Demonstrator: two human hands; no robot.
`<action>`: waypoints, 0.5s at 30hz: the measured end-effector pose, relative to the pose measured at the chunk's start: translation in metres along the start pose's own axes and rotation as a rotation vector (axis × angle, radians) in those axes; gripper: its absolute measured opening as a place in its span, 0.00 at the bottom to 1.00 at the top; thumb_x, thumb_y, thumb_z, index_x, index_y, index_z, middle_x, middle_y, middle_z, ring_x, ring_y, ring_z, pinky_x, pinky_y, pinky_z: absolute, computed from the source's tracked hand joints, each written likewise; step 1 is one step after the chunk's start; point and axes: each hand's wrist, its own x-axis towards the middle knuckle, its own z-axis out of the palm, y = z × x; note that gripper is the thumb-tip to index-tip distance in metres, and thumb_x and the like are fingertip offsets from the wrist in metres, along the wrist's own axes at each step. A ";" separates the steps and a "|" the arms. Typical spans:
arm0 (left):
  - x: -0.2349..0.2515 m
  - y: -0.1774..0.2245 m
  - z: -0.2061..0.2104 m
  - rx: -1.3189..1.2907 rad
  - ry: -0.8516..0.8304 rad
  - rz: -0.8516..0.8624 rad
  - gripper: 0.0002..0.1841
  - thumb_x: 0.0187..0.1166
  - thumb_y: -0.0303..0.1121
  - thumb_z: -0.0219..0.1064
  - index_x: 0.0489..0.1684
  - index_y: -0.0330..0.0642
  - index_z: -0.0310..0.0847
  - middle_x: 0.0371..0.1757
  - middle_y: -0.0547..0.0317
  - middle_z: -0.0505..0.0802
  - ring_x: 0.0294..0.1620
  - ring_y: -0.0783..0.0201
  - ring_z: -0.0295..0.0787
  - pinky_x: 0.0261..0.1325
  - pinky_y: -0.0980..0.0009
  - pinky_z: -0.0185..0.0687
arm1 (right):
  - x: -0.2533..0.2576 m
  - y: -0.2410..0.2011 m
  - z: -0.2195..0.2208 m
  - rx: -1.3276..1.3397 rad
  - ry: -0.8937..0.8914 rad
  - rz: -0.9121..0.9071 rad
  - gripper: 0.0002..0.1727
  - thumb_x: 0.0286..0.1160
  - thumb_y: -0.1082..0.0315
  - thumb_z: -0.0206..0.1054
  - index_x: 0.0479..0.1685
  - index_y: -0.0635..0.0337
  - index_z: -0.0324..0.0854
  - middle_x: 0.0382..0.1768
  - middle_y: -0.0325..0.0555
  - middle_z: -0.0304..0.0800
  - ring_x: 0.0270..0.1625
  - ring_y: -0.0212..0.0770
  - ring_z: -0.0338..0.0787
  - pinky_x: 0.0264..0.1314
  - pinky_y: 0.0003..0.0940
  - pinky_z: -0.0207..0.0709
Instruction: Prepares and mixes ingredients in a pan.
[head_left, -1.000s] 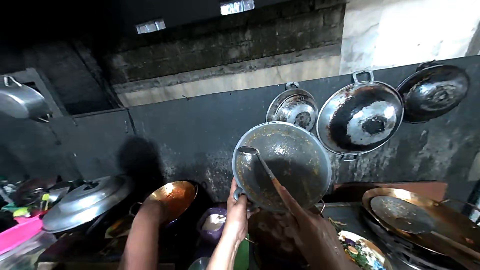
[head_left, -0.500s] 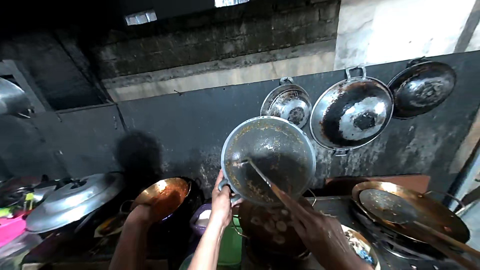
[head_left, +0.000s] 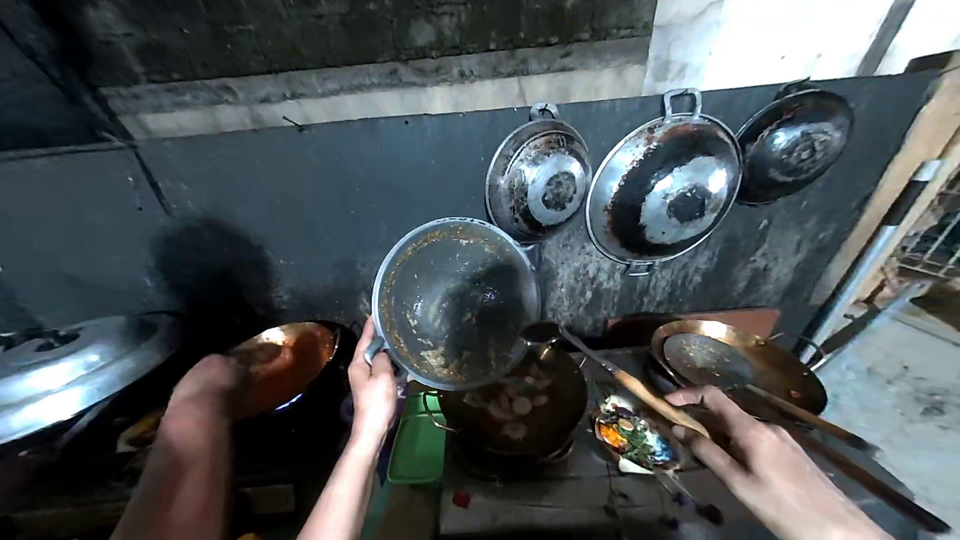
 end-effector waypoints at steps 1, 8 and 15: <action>-0.001 -0.002 -0.001 0.018 0.004 0.007 0.29 0.85 0.26 0.46 0.89 0.52 0.65 0.76 0.57 0.84 0.56 0.65 0.89 0.54 0.61 0.86 | 0.002 0.004 0.000 -0.026 -0.009 0.005 0.21 0.73 0.54 0.65 0.65 0.44 0.82 0.33 0.38 0.91 0.29 0.42 0.90 0.31 0.51 0.84; -0.005 -0.008 -0.002 0.117 0.021 0.034 0.30 0.85 0.26 0.46 0.89 0.53 0.64 0.73 0.54 0.86 0.53 0.64 0.90 0.51 0.60 0.86 | 0.056 -0.019 0.004 -0.141 -0.284 0.192 0.13 0.83 0.63 0.65 0.62 0.40 0.85 0.34 0.45 0.91 0.32 0.46 0.90 0.39 0.52 0.85; -0.006 -0.009 -0.004 0.094 0.058 0.007 0.30 0.84 0.25 0.46 0.88 0.49 0.66 0.75 0.53 0.85 0.56 0.63 0.89 0.55 0.59 0.85 | 0.078 -0.016 0.016 0.551 -0.495 0.016 0.16 0.75 0.62 0.70 0.60 0.50 0.85 0.41 0.45 0.94 0.38 0.43 0.96 0.44 0.39 0.93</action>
